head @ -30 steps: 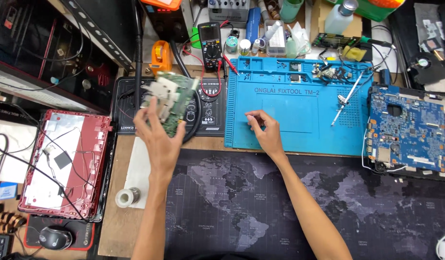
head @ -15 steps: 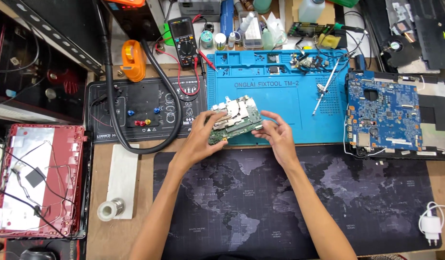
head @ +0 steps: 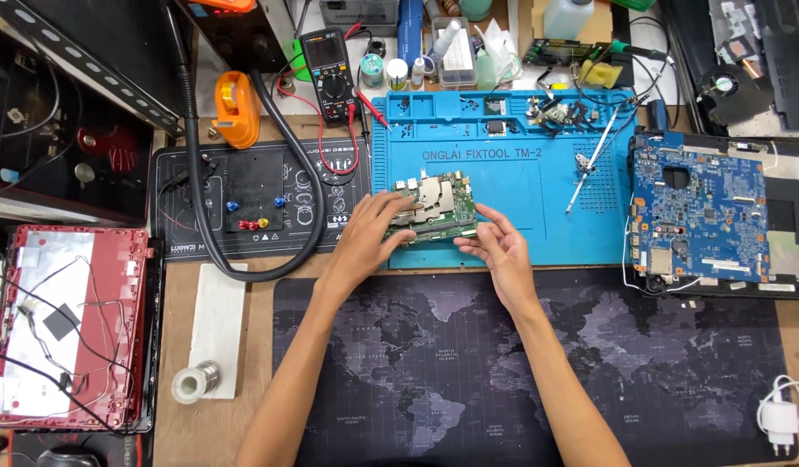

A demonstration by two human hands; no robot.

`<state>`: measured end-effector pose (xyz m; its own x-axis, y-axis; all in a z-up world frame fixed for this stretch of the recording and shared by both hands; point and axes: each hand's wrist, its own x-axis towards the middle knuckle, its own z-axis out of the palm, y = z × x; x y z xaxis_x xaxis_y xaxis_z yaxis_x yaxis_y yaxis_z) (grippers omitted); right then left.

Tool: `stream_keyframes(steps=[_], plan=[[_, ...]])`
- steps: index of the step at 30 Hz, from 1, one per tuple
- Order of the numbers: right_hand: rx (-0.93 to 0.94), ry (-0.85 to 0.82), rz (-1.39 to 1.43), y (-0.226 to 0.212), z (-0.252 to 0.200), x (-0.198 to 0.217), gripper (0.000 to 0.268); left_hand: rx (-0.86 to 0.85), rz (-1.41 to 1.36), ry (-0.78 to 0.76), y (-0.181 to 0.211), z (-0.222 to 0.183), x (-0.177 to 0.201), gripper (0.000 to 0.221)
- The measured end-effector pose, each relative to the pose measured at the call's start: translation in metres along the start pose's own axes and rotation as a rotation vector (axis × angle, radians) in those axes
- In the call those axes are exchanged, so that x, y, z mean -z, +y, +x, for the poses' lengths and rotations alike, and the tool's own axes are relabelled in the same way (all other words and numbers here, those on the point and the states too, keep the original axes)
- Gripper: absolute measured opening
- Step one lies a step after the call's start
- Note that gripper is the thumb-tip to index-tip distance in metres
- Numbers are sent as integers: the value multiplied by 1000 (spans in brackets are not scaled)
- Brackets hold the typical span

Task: Repairing a laptop by manipulating internal components like cables and circuit boards

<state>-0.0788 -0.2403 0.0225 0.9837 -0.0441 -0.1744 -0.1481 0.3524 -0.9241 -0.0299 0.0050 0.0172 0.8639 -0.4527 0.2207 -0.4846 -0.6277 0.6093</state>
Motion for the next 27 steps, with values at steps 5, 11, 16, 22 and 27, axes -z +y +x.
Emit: stream_keyframes(steps=[5, 11, 16, 22, 27], plan=[[-9, -2, 15, 3, 1, 4, 43, -36, 115, 12, -5, 6, -19, 41], [-7, -3, 35, 1, -1, 3, 43, -92, 253, 52, -8, 10, -24, 43], [-9, -10, 33, 4, 0, 7, 43, -138, 307, 133, -7, 8, -17, 46], [-14, -4, 13, 5, 0, 10, 43, 49, 140, 286, -9, -5, 21, 25], [-21, 15, 8, 1, -1, 6, 42, 328, 194, 602, -47, -31, 42, 26]])
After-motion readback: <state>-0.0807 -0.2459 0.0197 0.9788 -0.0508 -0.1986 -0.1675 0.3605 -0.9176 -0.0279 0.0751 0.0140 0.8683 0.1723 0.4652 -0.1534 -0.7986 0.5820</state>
